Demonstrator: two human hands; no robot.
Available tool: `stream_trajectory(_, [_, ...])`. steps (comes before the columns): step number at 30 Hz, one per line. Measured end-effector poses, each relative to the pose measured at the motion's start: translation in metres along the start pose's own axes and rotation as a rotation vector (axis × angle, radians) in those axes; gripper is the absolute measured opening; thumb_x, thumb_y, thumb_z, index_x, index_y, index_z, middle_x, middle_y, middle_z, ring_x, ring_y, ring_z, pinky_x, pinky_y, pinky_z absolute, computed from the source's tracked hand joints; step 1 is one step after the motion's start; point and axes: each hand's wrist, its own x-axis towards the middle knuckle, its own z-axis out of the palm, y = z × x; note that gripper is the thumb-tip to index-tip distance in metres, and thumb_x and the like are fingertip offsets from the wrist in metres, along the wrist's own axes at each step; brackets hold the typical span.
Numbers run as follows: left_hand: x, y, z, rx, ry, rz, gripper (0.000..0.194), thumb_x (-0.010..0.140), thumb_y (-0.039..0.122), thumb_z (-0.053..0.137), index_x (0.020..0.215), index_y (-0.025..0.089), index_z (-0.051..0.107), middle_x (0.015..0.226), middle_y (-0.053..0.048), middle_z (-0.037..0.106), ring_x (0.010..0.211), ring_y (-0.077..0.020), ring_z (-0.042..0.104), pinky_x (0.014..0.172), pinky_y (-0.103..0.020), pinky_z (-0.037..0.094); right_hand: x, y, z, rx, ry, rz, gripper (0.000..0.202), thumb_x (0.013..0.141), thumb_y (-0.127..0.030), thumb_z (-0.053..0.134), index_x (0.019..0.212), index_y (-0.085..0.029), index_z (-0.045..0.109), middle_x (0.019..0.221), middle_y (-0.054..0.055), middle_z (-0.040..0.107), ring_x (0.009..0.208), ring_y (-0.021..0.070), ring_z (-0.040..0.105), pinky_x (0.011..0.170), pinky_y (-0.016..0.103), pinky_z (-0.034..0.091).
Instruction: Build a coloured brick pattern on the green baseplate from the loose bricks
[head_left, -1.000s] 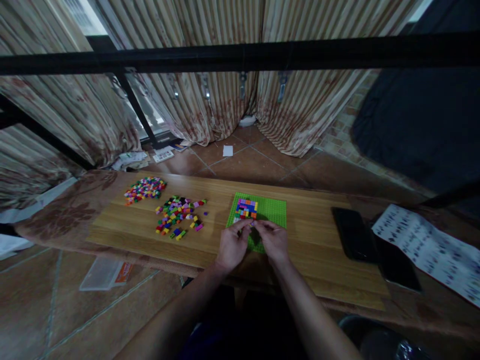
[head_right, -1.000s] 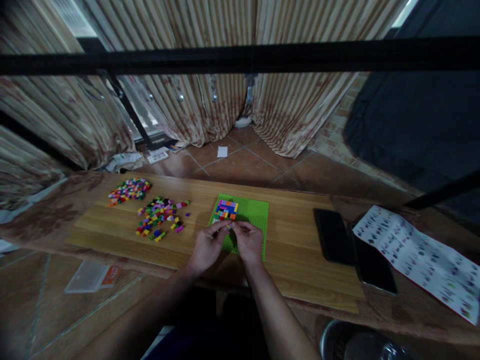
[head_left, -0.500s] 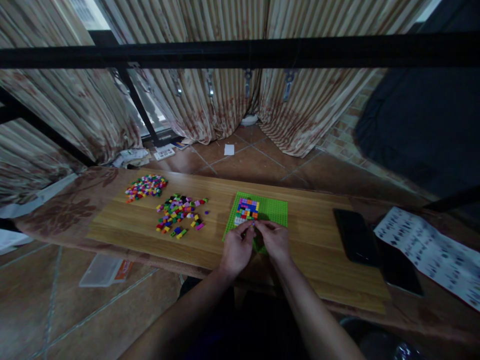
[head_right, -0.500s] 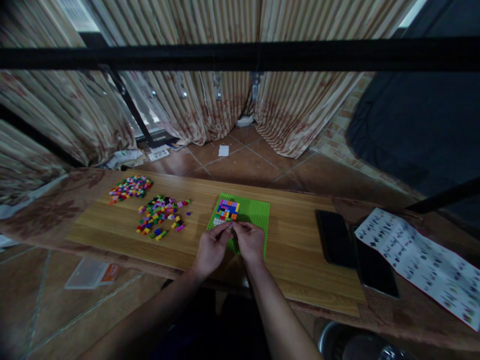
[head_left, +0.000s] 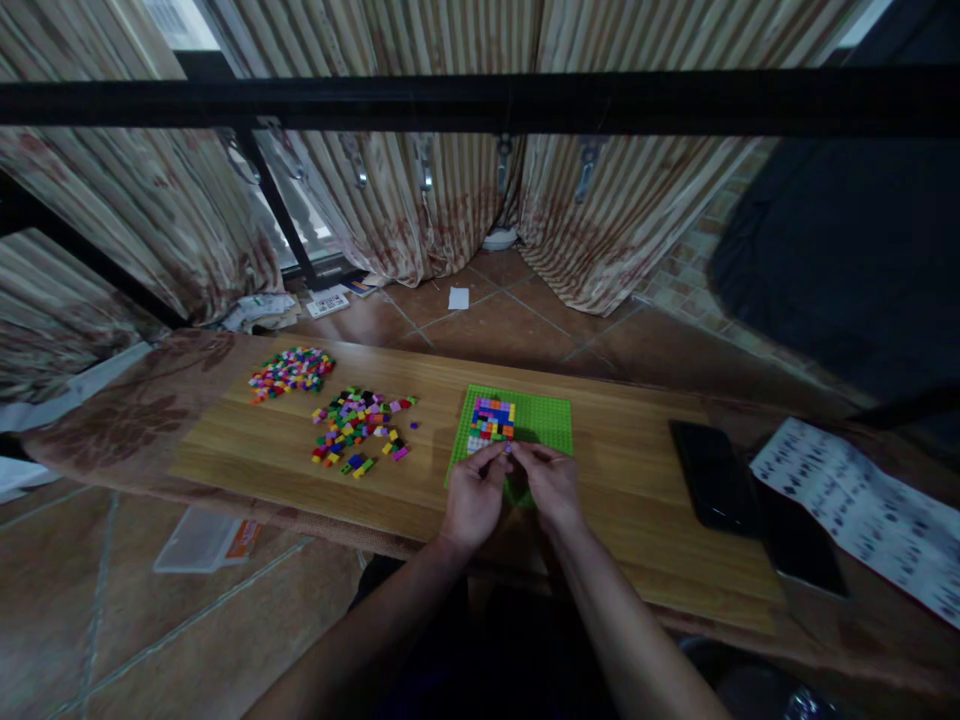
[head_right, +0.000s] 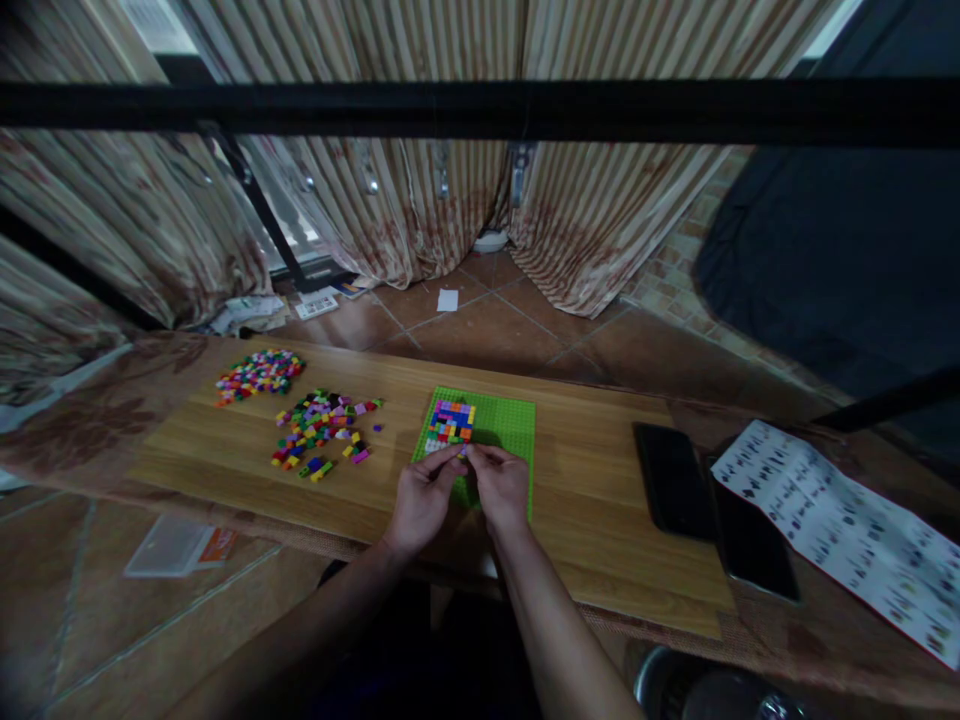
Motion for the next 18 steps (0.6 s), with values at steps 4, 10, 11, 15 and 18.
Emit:
stream_trajectory(4, [0.0001, -0.0015, -0.0007, -0.015, -0.002, 0.000, 0.025, 0.084, 0.026, 0.057, 0.100, 0.017, 0.073, 0.079, -0.003, 0.073, 0.075, -0.0155, 0.067, 0.079, -0.028, 0.053, 0.0001, 0.0001, 0.0016, 0.063, 0.012, 0.033, 0.029, 0.055, -0.043, 0.077, 0.069, -0.017, 0.074, 0.067, 0.004, 0.072, 0.058, 0.0156, 0.062, 0.057, 0.027, 0.046])
stream_trajectory(10, [0.0024, -0.0029, -0.0024, 0.000, 0.008, 0.009, 0.024, 0.084, 0.026, 0.056, 0.098, 0.017, 0.073, 0.081, -0.003, 0.073, 0.076, -0.0155, 0.067, 0.079, -0.028, 0.053, -0.0002, -0.0012, 0.0045, 0.039, -0.013, -0.018, 0.027, 0.059, -0.042, 0.074, 0.070, -0.017, 0.074, 0.068, 0.005, 0.073, 0.060, 0.0159, 0.063, 0.060, 0.027, 0.047])
stream_trajectory(11, [0.0027, -0.0029, -0.0027, -0.003, 0.007, 0.011, 0.023, 0.084, 0.025, 0.056, 0.098, 0.017, 0.074, 0.082, -0.003, 0.074, 0.077, -0.0157, 0.067, 0.079, -0.028, 0.053, -0.0001, -0.0015, 0.0048, 0.019, -0.012, -0.030, 0.027, 0.060, -0.042, 0.073, 0.070, -0.017, 0.074, 0.067, 0.005, 0.072, 0.060, 0.0160, 0.063, 0.059, 0.027, 0.047])
stream_trajectory(15, [0.0030, -0.0024, -0.0030, -0.005, 0.006, 0.012, 0.024, 0.084, 0.024, 0.056, 0.099, 0.017, 0.073, 0.088, -0.004, 0.074, 0.080, -0.0164, 0.068, 0.081, -0.029, 0.053, 0.0011, -0.0041, 0.0057, -0.072, 0.002, -0.048, 0.028, 0.060, -0.043, 0.070, 0.067, -0.016, 0.074, 0.064, 0.005, 0.072, 0.057, 0.0166, 0.062, 0.054, 0.026, 0.045])
stream_trajectory(18, [0.0029, -0.0017, -0.0020, 0.003, 0.032, 0.000, 0.024, 0.084, 0.022, 0.055, 0.099, 0.017, 0.073, 0.091, -0.004, 0.075, 0.084, -0.0166, 0.068, 0.084, -0.029, 0.053, 0.0023, -0.0060, 0.0065, -0.134, 0.022, -0.033, 0.030, 0.060, -0.044, 0.070, 0.067, -0.015, 0.074, 0.062, 0.006, 0.071, 0.053, 0.0168, 0.061, 0.049, 0.025, 0.042])
